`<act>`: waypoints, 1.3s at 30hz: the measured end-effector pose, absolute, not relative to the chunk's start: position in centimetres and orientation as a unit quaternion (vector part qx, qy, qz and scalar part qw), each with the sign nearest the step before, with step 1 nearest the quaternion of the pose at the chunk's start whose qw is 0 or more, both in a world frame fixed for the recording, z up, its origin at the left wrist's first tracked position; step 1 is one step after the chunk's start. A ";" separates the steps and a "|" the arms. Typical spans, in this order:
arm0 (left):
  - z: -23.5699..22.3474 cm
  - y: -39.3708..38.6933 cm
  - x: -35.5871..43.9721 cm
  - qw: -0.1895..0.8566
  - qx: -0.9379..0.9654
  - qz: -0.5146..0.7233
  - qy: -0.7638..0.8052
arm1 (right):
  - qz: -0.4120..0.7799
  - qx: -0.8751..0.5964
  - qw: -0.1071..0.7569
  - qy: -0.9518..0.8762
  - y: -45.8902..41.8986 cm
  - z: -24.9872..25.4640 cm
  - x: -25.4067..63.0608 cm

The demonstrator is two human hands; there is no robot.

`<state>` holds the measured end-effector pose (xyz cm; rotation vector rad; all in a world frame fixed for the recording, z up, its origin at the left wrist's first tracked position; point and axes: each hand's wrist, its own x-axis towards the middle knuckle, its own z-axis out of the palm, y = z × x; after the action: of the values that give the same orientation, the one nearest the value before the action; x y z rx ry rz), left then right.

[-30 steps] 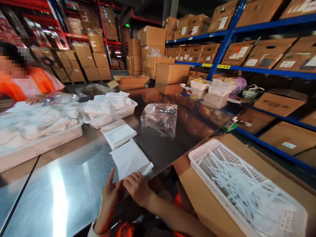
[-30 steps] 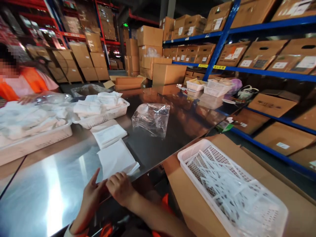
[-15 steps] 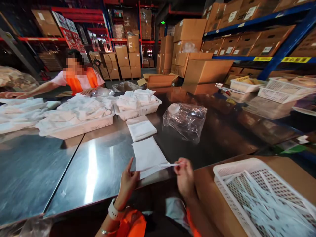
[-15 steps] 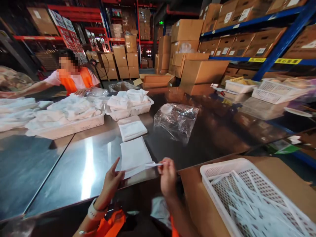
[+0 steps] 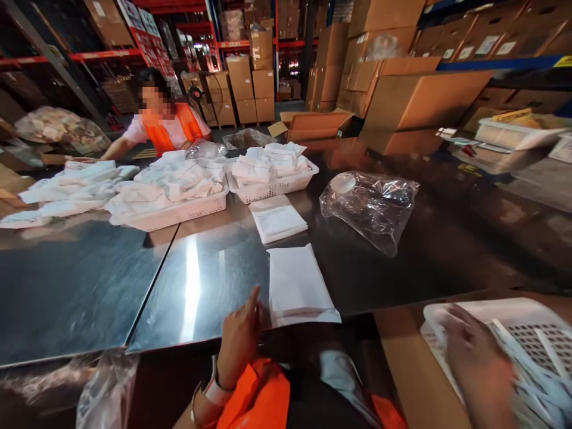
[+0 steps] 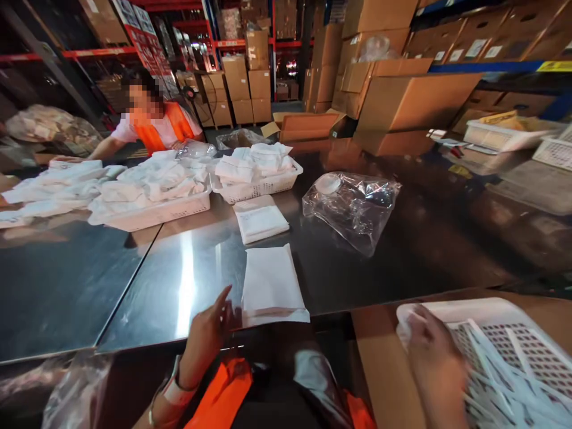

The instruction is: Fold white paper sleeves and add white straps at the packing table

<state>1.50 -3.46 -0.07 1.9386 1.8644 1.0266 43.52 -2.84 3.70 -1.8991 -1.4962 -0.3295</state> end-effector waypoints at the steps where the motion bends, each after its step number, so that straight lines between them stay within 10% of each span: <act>1: 0.1 -3.0 0.9 0.059 0.683 0.323 0.653 | -0.135 -0.686 0.341 -0.628 -1.2 3.6 42.9; 6: 1.6 1.8 -0.8 -0.148 0.841 0.203 0.480 | -0.203 -0.300 0.247 -0.899 7.2 2.7 34.3; 13: 0.0 3.6 -0.1 -0.114 0.941 0.209 0.240 | -0.198 -0.023 0.222 -0.955 9.7 1.9 29.7; 24: 0.1 0.0 0.0 0.171 0.830 0.266 0.459 | 0.129 -0.269 0.342 -0.891 6.0 0.2 29.3; 39: -1.4 -0.9 3.4 0.182 0.609 0.330 0.698 | 0.076 -0.510 0.417 -0.748 4.5 -0.4 25.9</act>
<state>3.35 -0.87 -1.37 1.7190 1.9695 0.9308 25.87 4.50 -0.43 -1.2804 -1.8781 0.1898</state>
